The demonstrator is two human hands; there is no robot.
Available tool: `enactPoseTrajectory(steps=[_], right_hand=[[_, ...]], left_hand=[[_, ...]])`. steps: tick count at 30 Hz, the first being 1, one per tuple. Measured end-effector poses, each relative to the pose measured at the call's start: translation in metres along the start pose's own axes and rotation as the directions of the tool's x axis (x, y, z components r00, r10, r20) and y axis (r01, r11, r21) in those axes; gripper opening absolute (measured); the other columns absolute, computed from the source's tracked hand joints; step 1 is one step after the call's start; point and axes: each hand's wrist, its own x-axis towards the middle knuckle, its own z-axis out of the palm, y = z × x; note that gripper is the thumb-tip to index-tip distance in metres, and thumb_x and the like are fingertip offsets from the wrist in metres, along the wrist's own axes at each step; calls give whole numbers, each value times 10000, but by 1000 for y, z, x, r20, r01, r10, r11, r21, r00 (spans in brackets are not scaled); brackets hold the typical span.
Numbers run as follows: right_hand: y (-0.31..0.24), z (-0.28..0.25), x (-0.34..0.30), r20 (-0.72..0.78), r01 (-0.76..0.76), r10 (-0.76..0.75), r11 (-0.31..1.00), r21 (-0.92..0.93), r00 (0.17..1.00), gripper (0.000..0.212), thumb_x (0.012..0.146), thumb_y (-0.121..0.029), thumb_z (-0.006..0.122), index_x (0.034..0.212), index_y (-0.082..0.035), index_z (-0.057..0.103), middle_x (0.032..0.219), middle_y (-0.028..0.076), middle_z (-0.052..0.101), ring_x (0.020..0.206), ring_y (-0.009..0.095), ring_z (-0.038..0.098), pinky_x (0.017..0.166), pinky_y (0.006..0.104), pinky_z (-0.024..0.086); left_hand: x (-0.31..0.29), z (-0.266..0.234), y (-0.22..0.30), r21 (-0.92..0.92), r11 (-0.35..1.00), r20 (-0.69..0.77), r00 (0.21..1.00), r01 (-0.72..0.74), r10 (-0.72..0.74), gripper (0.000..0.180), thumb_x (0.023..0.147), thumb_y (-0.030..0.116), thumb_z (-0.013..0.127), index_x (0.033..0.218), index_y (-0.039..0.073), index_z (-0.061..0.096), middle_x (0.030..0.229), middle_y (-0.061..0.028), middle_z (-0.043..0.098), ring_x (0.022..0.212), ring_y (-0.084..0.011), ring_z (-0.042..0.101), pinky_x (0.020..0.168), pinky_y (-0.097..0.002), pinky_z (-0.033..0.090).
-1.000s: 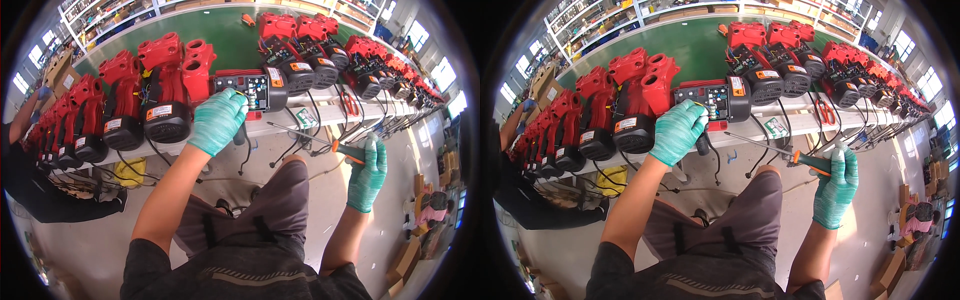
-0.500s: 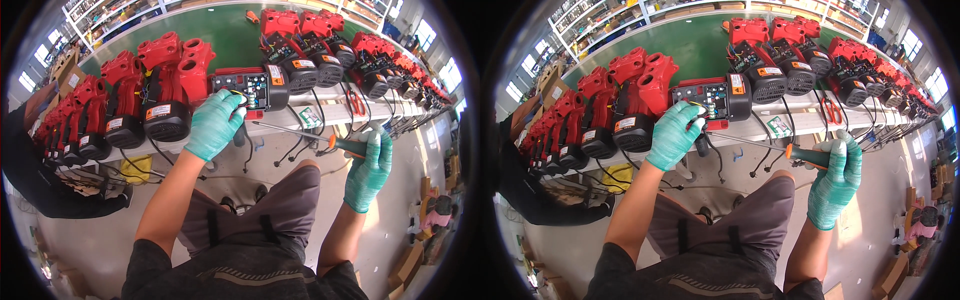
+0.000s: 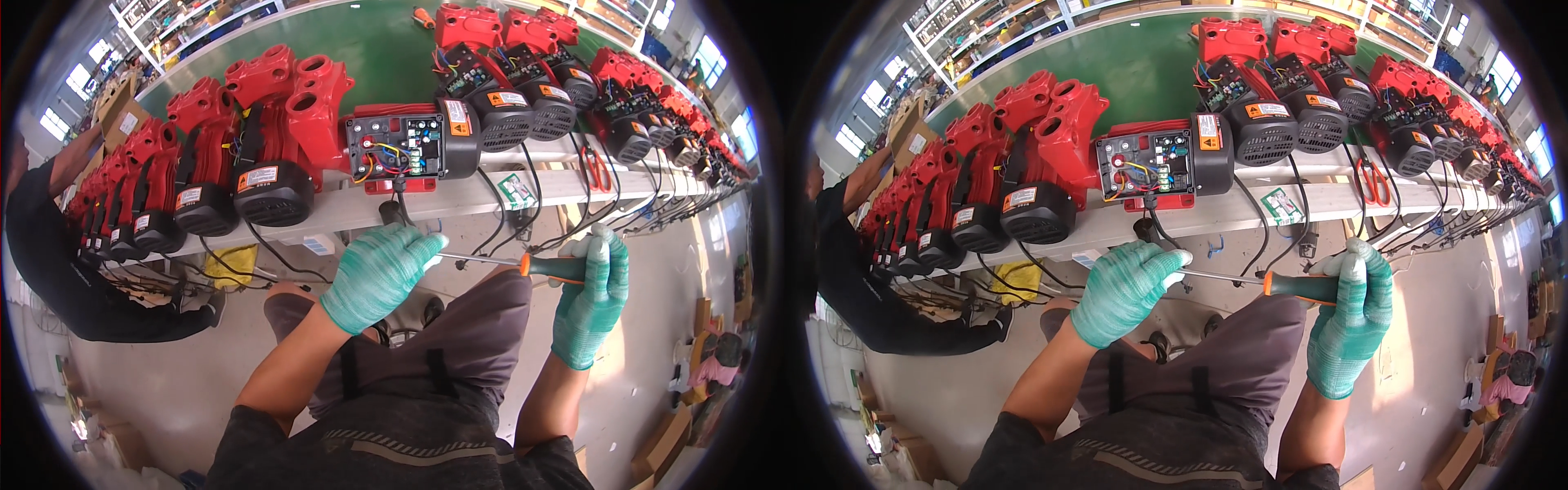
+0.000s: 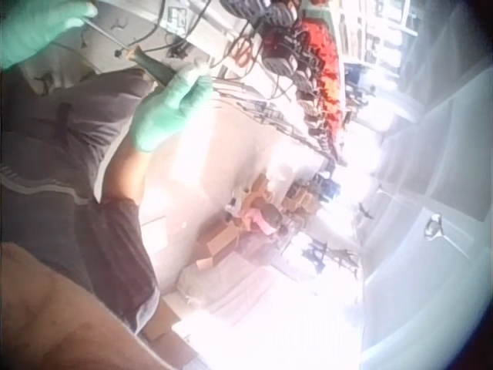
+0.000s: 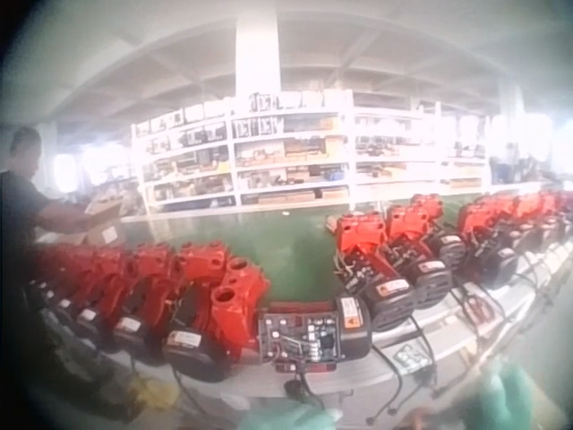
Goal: The person uses a screwdriver to tighten screws inside the electrical box of a pump, manipulates wires by hand, and then places a black cover over the electrical compartment.
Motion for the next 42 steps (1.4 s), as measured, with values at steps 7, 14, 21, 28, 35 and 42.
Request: enactPoseTrajectory(steps=[7,14,21,28,35,42], right_hand=[[-32,3,-10,161,64,-22,964,-258,987,406,1061,-376,627,1259,-29,557,888,87,681,660,145,650,526,252,483],[-54,5,-7,100,390,-379,858,-335,920,330,1026,-244,712,1217,-36,540,767,23,584,531,57,475,487,201,351],[-37,24,-14,294,522,-434,756,-394,852,327,977,-105,751,1230,-16,564,1131,71,600,906,109,593,811,246,509],[-28,39,-15,288,490,-398,741,-459,871,328,958,-72,755,1219,-14,565,1125,68,620,918,120,623,842,253,521],[-32,42,-19,332,572,-466,663,-482,820,321,948,-45,755,1202,-13,562,1077,81,628,924,136,630,838,259,528],[-34,45,-24,334,525,-407,710,-470,850,291,954,-56,748,1173,-19,560,1046,97,620,918,160,636,814,281,536]], left_hand=[[4,6,-11,-17,996,-170,982,-82,78,420,808,162,822,1211,165,704,916,-31,685,806,-262,665,683,-393,548],[34,-30,-29,202,969,-274,958,139,-81,491,750,310,879,1172,106,734,1058,-68,658,985,-294,599,870,-455,464],[52,-17,-46,244,952,-247,961,187,-126,326,805,266,831,1082,104,778,1001,-44,671,962,-290,603,855,-446,466],[52,-8,-55,117,967,-258,947,227,-191,296,812,263,830,1049,91,786,990,-61,680,953,-301,609,855,-445,486],[56,-3,-49,107,959,-299,929,261,-219,317,800,313,845,1023,95,786,968,-66,679,926,-301,601,838,-448,481],[60,6,-48,130,945,-390,892,299,-229,353,771,402,860,955,115,769,930,-61,666,914,-298,599,803,-451,463]])
